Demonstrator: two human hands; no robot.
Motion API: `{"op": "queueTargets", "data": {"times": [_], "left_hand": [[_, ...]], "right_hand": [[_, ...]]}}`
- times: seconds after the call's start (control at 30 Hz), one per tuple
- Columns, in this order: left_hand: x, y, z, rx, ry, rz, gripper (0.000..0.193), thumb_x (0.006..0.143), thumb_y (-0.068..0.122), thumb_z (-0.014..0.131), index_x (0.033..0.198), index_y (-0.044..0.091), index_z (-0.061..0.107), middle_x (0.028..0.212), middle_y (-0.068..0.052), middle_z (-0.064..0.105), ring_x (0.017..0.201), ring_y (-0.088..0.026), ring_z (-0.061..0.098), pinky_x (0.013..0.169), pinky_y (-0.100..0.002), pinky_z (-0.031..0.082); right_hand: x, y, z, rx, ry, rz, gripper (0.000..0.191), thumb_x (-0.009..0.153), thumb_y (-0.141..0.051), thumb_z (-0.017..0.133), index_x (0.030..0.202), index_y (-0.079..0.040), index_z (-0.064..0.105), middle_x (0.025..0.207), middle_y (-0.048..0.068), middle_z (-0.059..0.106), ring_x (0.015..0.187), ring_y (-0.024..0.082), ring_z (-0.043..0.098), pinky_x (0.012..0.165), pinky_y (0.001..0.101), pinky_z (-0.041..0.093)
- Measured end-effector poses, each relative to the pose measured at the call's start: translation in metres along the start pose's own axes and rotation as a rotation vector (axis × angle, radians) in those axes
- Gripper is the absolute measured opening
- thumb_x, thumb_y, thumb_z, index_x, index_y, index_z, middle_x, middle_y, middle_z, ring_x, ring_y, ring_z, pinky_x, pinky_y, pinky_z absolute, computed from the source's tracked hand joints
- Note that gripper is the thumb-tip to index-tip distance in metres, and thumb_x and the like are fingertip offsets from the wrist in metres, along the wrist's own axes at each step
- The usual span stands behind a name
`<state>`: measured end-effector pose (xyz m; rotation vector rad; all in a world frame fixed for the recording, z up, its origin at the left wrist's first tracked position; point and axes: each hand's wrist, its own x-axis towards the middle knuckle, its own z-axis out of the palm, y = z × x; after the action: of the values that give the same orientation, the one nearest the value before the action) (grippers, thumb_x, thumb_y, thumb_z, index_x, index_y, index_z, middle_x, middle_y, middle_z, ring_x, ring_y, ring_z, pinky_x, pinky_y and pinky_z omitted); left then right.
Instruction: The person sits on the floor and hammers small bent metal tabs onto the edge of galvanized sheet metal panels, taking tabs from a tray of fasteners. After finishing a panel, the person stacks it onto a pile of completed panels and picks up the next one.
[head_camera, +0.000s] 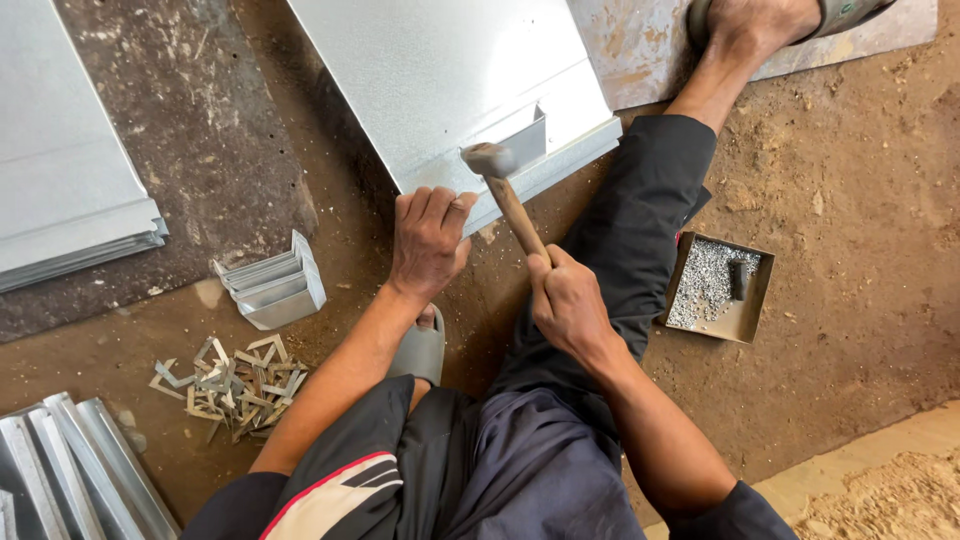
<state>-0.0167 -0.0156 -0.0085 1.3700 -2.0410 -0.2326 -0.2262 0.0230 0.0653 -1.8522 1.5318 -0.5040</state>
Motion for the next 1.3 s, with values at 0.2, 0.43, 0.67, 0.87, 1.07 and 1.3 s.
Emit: {"op": "queueTargets", "data": {"times": [0.2,0.43,0.67,0.87,1.07,1.3], "left_hand": [[-0.002,-0.005,-0.002,-0.004,-0.001,-0.003,0.059,0.064,0.004,0.082,0.120,0.008,0.063,0.099,-0.006,0.052,0.095,-0.026,0.054,0.085,-0.040,0.039],[-0.005,-0.007,0.004,0.018,0.007,-0.013,0.054,0.069,0.002,0.078,0.120,0.008,0.064,0.098,-0.005,0.051,0.093,-0.023,0.053,0.083,-0.039,0.038],[-0.001,-0.006,-0.005,-0.033,0.018,0.002,0.057,0.063,0.004,0.077,0.118,0.007,0.064,0.098,-0.007,0.052,0.095,-0.027,0.054,0.083,-0.042,0.039],[0.000,-0.004,-0.008,0.005,-0.040,-0.033,0.057,0.064,0.007,0.079,0.120,0.007,0.064,0.098,-0.008,0.052,0.094,-0.028,0.054,0.083,-0.043,0.039],[-0.003,-0.009,-0.005,-0.013,-0.022,-0.013,0.058,0.064,0.008,0.080,0.120,0.009,0.064,0.098,-0.007,0.052,0.095,-0.027,0.053,0.083,-0.042,0.039],[-0.005,-0.013,0.004,0.052,-0.041,-0.023,0.053,0.067,0.003,0.077,0.119,0.008,0.065,0.095,-0.006,0.051,0.091,-0.025,0.052,0.080,-0.040,0.038]], "right_hand": [[0.012,-0.002,0.008,-0.007,0.018,-0.069,0.039,0.108,-0.015,0.048,0.075,0.005,0.052,0.075,0.018,0.050,0.061,0.038,0.052,0.057,0.0440,0.041],[0.002,-0.020,0.001,0.143,0.047,0.064,0.033,0.106,-0.017,0.048,0.080,0.004,0.052,0.068,0.017,0.048,0.056,0.037,0.050,0.054,0.0433,0.042],[0.007,-0.012,0.002,-0.121,-0.024,-0.068,0.034,0.111,-0.018,0.051,0.082,0.001,0.050,0.076,0.019,0.051,0.066,0.038,0.054,0.061,0.0452,0.043],[0.003,-0.009,0.002,-0.162,0.037,-0.231,0.025,0.106,-0.011,0.052,0.084,0.000,0.053,0.082,0.019,0.051,0.070,0.038,0.054,0.063,0.0448,0.045],[0.006,-0.023,-0.014,0.609,-0.184,0.264,0.048,0.112,-0.026,0.041,0.075,0.000,0.057,0.060,0.007,0.054,0.050,0.013,0.049,0.049,0.0313,0.038],[-0.012,-0.024,-0.016,0.492,0.062,-0.026,0.036,0.108,-0.021,0.040,0.086,0.000,0.059,0.066,0.005,0.055,0.054,0.010,0.048,0.051,0.0242,0.039]]}}
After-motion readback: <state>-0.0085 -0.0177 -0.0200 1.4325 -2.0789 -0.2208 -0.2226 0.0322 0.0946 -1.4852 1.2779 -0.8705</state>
